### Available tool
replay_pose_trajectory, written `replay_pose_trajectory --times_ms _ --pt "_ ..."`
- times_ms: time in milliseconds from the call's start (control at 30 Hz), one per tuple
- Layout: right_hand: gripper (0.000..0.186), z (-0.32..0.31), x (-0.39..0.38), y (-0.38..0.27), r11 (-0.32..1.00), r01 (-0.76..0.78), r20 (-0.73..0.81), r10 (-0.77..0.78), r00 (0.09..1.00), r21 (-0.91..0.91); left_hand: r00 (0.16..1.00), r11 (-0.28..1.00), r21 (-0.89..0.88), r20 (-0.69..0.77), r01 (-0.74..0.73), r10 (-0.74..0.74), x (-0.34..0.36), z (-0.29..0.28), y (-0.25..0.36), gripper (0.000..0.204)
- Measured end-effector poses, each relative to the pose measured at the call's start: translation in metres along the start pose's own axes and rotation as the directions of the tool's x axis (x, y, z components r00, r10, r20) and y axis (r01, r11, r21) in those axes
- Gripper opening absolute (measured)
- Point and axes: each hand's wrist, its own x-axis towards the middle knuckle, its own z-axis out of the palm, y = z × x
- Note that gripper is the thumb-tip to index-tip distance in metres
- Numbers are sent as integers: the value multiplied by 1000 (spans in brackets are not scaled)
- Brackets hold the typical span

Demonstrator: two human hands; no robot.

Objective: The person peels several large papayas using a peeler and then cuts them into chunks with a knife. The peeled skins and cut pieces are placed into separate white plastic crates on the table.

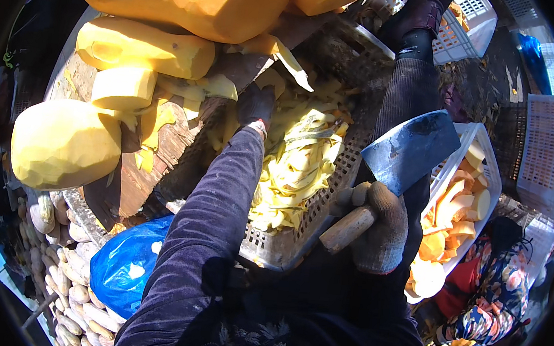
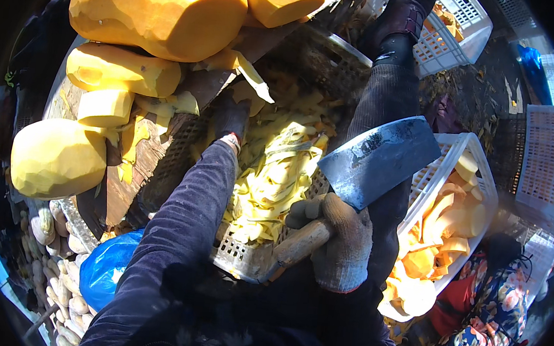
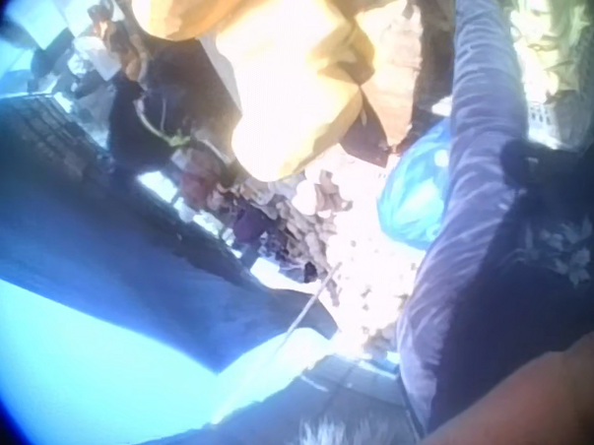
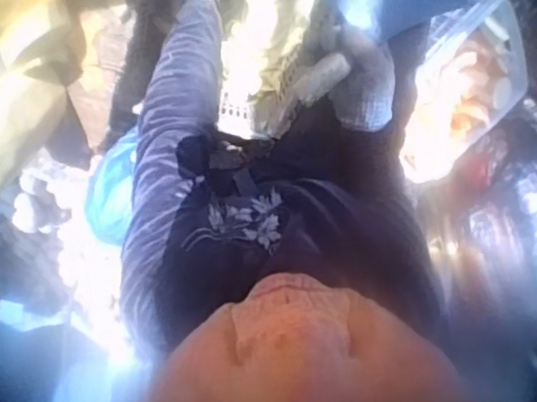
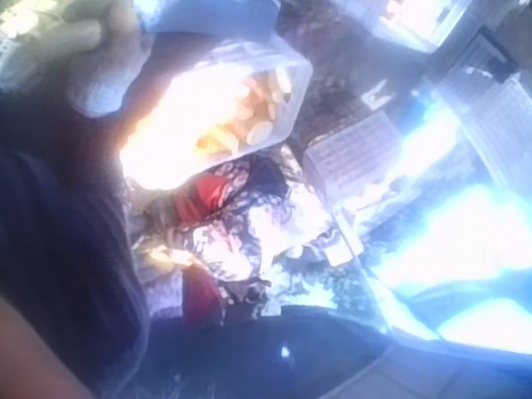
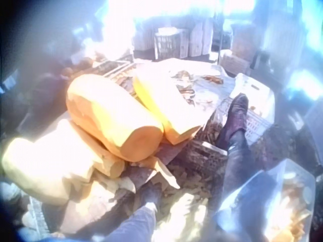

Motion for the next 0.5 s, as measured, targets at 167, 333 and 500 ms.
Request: replay_pose_trajectory --times_ms 167,333,500 --pt "33 -8 2 0 982 -106 -9 109 994 155 948 922 239 169 -305 270 48 31 -12 22" --pt "40 -5 -1 0 987 -91 -16 94 995 131 986 965 -253 126 -75 110 53 93 -18 28" --pt "47 -31 -11 3 827 -325 170 278 946 459 989 946 -324 141 15 33 45 102 7 29"
